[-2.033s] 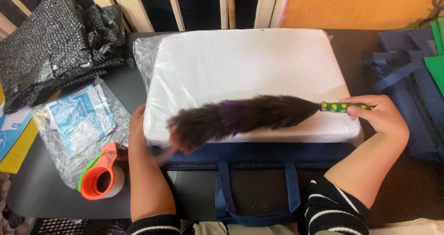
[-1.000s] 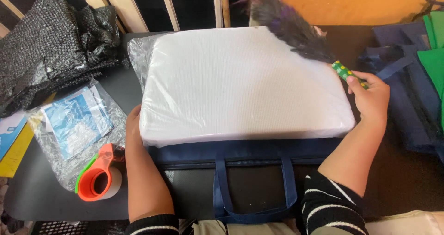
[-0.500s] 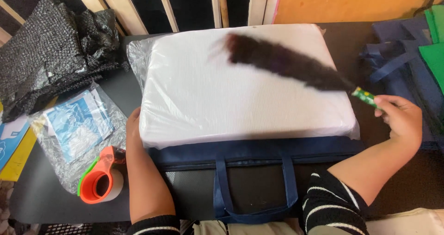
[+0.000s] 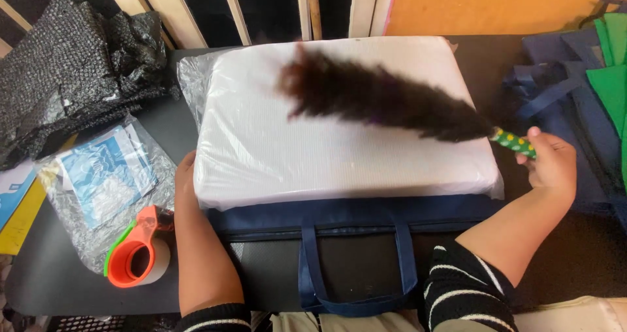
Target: Cleaning a plastic-wrapped pillow with a duster and packing it into a blue zippered storage bag with a label.
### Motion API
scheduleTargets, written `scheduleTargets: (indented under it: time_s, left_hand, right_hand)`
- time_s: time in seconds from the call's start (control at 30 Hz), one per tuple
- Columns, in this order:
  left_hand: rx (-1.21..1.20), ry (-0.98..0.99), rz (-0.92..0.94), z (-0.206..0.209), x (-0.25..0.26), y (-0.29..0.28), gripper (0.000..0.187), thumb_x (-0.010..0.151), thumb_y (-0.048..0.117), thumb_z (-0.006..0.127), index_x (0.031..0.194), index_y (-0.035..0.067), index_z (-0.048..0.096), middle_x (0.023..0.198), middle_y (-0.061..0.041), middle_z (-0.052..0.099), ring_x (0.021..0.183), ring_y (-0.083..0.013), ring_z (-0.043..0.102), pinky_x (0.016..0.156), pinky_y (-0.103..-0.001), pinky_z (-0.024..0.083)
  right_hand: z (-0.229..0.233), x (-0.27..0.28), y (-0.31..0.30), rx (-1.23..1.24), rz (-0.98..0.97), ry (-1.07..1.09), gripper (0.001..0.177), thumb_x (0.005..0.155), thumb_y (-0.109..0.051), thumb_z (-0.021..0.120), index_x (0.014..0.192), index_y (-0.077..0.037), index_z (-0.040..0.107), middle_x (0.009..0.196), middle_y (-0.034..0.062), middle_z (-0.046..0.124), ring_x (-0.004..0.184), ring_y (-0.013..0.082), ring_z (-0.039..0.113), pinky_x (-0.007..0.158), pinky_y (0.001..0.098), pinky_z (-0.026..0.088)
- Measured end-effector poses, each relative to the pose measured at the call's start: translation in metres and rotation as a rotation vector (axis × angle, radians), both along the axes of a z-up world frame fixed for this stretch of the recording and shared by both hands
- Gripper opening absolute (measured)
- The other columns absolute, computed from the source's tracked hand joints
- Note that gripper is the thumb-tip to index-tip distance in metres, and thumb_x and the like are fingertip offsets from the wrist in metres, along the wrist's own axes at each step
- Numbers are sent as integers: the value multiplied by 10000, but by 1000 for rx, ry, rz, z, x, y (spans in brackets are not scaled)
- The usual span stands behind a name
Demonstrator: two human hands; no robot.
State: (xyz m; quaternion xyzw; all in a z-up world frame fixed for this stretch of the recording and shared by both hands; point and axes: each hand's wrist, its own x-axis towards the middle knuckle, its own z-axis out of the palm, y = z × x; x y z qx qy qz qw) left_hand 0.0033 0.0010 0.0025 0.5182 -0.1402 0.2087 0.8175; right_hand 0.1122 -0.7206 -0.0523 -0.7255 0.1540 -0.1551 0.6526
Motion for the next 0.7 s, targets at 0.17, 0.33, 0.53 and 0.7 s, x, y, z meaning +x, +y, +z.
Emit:
scheduleTargets:
  time_s: [0.17, 0.33, 0.53, 0.7]
  left_hand:
    - [-15, -22, -26, -1, 0, 0, 767, 983, 533, 554, 1594, 147, 298, 1296, -112, 592, 1140, -252, 569, 1151, -407, 467]
    - [-37, -54, -44, 0, 1, 1, 780, 982, 539, 550, 1603, 148, 284, 1295, -108, 590, 1135, -248, 568, 1152, -405, 468]
    - [-72, -109, -56, 1, 5, 5, 799, 981, 547, 545, 1615, 150, 266, 1295, -104, 586, 1128, -242, 567, 1154, -402, 470]
    - [-108, -143, -71, -6, 1, 5, 817, 980, 555, 539, 1628, 153, 247, 1294, -100, 582, 1121, -235, 566, 1156, -399, 471]
  right_hand:
    - [32, -19, 34, -193, -53, 111, 337, 1104, -335, 744, 863, -112, 667, 652, 45, 590, 633, 96, 530, 697, 232, 432]
    - [9, 4, 23, -247, -331, 84, 513, 1124, -383, 736, 714, -102, 609, 618, 56, 606, 495, 86, 362, 503, 297, 300]
    - [21, 6, 31, -113, -409, -97, 499, 1170, -312, 738, 757, -146, 512, 636, 80, 611, 495, 96, 453, 519, 293, 325]
    - [2, 9, 15, 4, 26, -96, 388, 1151, -338, 693, 852, -133, 555, 714, 11, 495, 622, 128, 551, 562, 227, 401]
